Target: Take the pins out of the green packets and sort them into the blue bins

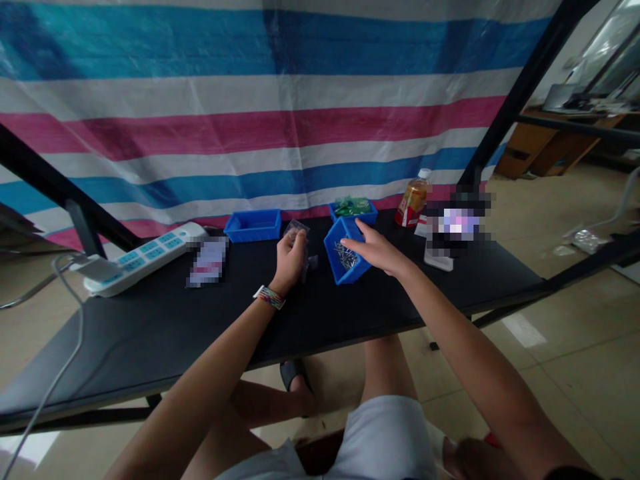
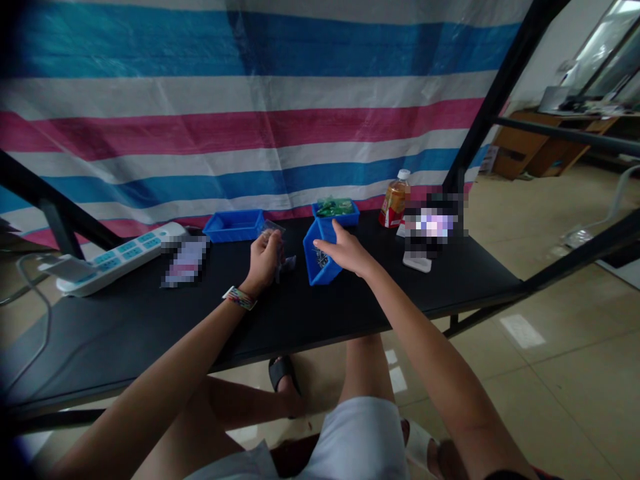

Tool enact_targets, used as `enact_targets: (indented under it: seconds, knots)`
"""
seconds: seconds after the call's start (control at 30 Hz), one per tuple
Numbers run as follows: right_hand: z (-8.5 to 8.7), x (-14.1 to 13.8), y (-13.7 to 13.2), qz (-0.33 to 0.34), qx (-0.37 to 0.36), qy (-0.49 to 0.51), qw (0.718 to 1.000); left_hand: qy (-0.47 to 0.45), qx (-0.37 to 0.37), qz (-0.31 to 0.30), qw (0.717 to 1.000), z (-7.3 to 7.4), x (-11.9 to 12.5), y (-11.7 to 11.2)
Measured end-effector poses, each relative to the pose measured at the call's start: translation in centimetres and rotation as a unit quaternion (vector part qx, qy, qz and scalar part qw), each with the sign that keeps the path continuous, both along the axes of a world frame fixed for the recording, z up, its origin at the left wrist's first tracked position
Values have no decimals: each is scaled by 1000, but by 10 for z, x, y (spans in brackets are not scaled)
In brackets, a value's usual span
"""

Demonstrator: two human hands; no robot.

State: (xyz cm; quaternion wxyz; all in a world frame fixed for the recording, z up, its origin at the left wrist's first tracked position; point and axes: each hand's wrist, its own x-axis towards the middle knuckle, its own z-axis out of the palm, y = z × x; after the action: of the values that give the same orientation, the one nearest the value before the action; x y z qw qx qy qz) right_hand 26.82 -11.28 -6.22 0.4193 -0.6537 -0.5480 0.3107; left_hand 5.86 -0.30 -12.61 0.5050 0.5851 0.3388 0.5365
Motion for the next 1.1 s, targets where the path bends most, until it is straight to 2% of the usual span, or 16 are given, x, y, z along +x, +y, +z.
enact_targets:
  seconds: [0.1, 0.17, 0.37, 0.57, 0.8, 1.1]
  knots:
    - [15, -11, 4, -3, -43, -89, 995, 16, 23, 7, 1000, 2, 1, -3]
    - [20, -18, 5, -4, -46, -129, 991, 29, 38, 15, 999, 4, 1, -5]
    - [19, -39, 4, -22, 1, -246, 969, 40, 37, 23, 998, 9, 3, -10]
    - [20, -48, 5, -15, 12, -286, 958, 46, 62, 20, 997, 10, 2, -13]
    - [24, -52, 13, -7, 11, -304, 953, 113, 157, 8, 981, 12, 2, -24]
    - [28, -59, 11, -18, 31, -335, 941, 113, 164, 42, 979, 11, 2, -25]
